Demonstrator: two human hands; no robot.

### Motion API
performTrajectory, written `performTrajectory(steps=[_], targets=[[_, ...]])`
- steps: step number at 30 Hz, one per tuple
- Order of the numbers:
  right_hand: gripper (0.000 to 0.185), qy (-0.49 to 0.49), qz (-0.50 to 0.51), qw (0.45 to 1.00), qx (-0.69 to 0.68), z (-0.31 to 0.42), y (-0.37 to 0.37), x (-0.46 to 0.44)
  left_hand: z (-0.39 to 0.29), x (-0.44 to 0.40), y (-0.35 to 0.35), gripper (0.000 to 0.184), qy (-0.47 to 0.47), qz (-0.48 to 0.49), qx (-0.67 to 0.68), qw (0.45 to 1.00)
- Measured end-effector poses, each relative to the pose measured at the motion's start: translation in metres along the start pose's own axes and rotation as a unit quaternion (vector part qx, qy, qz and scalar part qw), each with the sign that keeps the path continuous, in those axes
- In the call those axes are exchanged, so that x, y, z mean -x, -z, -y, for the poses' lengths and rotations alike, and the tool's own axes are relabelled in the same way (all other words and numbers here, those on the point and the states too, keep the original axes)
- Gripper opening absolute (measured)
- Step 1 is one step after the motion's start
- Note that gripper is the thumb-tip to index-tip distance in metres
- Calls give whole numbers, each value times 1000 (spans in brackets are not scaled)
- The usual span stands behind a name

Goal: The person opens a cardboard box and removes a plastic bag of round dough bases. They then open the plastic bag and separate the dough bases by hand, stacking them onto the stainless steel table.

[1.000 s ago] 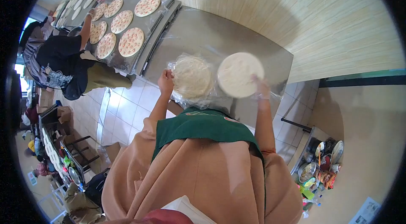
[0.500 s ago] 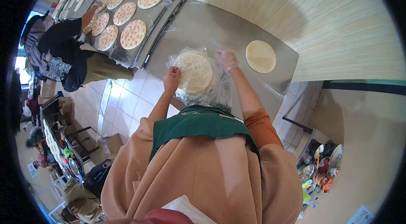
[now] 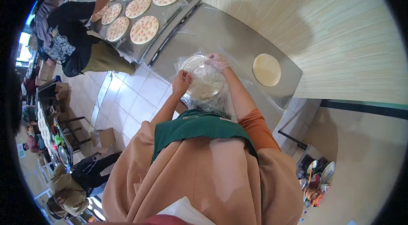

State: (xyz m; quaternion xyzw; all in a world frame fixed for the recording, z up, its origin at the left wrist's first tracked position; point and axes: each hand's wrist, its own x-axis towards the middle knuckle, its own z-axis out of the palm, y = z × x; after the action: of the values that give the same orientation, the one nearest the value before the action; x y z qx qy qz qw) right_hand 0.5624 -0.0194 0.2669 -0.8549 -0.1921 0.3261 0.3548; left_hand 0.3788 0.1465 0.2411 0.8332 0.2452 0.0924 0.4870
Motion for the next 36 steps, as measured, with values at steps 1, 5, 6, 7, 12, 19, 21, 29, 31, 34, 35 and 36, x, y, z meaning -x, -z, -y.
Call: performTrajectory(steps=[1,5,6,7,12,19,21,29,31,34,35,36], targets=[[48,24,-24,998,-58,-14,3,-1,1,2,0,19,2,11,9,1000],[26,-13,-131,939,-319,-13,36,13,5,0,5,16,7,62,47,997],[28,-15,-104,957,-271,-18,39,19,8,-2,4,16,8,75,58,996],[31,-14,-77,972,-222,-21,44,21,9,-4,2,16,7,83,59,995],[52,-133,9,989,71,-61,10,5,18,-12,-7,15,-60,82,-33,994],[62,-167,-108,972,124,-71,-19,26,22,-2,-5,16,-32,102,23,994],[56,-134,-104,985,45,-68,-14,32,20,-3,-6,17,-34,109,27,993],[48,-28,-107,994,24,-31,11,39,13,0,-8,14,8,122,131,984],[44,-32,-184,982,-15,-46,29,38,8,1,-6,14,28,115,153,981],[45,-29,-303,946,-111,-70,70,56,3,0,5,15,33,103,107,988],[44,-15,-331,936,-119,-79,88,59,4,-2,4,15,18,91,87,992],[43,2,-358,925,-128,-86,103,60,6,-5,3,15,3,78,66,995]])
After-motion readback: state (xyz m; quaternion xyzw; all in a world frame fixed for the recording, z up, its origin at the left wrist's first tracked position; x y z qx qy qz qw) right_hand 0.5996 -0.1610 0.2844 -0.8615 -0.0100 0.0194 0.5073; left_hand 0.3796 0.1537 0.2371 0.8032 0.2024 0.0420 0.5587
